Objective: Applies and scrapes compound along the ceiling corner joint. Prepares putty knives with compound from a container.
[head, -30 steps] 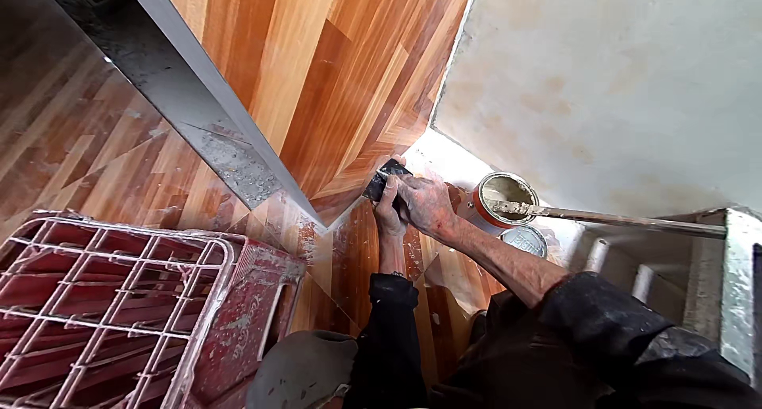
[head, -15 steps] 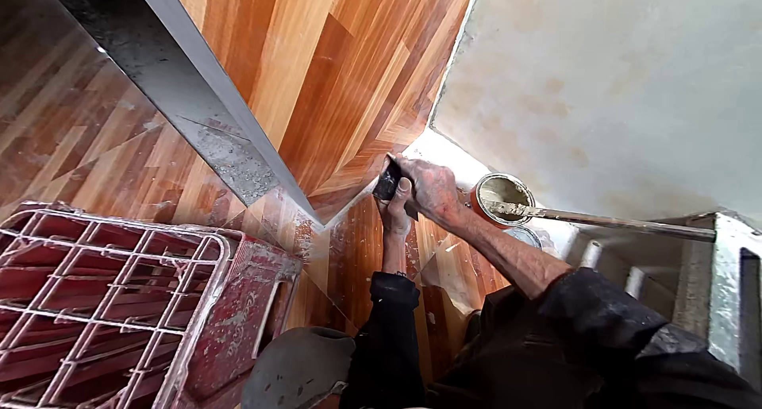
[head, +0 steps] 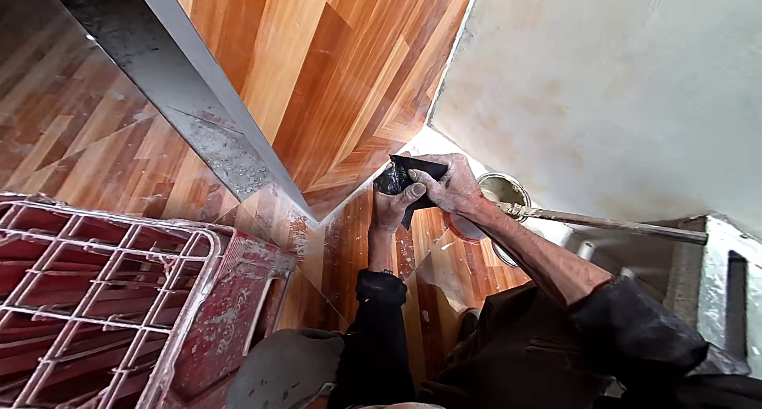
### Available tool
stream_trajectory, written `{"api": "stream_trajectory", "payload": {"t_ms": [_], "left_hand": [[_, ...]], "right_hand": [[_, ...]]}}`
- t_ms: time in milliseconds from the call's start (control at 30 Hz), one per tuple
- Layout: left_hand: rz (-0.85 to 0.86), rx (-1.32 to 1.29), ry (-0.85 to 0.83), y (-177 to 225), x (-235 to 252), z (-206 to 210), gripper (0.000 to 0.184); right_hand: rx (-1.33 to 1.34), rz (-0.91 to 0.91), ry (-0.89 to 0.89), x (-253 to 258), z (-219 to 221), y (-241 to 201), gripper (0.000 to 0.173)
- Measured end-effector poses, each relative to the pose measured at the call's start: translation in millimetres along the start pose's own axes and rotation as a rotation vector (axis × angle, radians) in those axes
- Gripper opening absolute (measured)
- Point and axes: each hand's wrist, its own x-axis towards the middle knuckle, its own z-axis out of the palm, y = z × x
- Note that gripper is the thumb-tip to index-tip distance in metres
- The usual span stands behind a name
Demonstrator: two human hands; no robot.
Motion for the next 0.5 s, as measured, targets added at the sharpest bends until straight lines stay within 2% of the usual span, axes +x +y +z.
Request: {"api": "stream_trajectory", "payload": {"t_ms": [133, 267, 367, 500], "left_hand": [[-0.015, 0.040, -0.013, 0.9, -1.3, 0.0, 0.070], [0.012, -0.015, 0.012, 1.1, 3.2, 4.5, 0.058], [0.038, -0.034, 0.017, 2.5, 4.9, 4.6, 0.060], [0.065, -0.085, 0.011, 8.2, 3.6, 9.5, 0.066]], "right_hand": [[-0.001, -0.005, -0.032, -1.0, -1.5, 0.9, 0.015], [0.031, -0.033, -0.051, -2.1, 0.1, 4.7, 0.014], [0.062, -0.062, -0.094, -0.3, 0.8, -0.5, 0.017], [-0.065, -0.011, 0.018, 3.4, -7.5, -0.1, 0.020]]}}
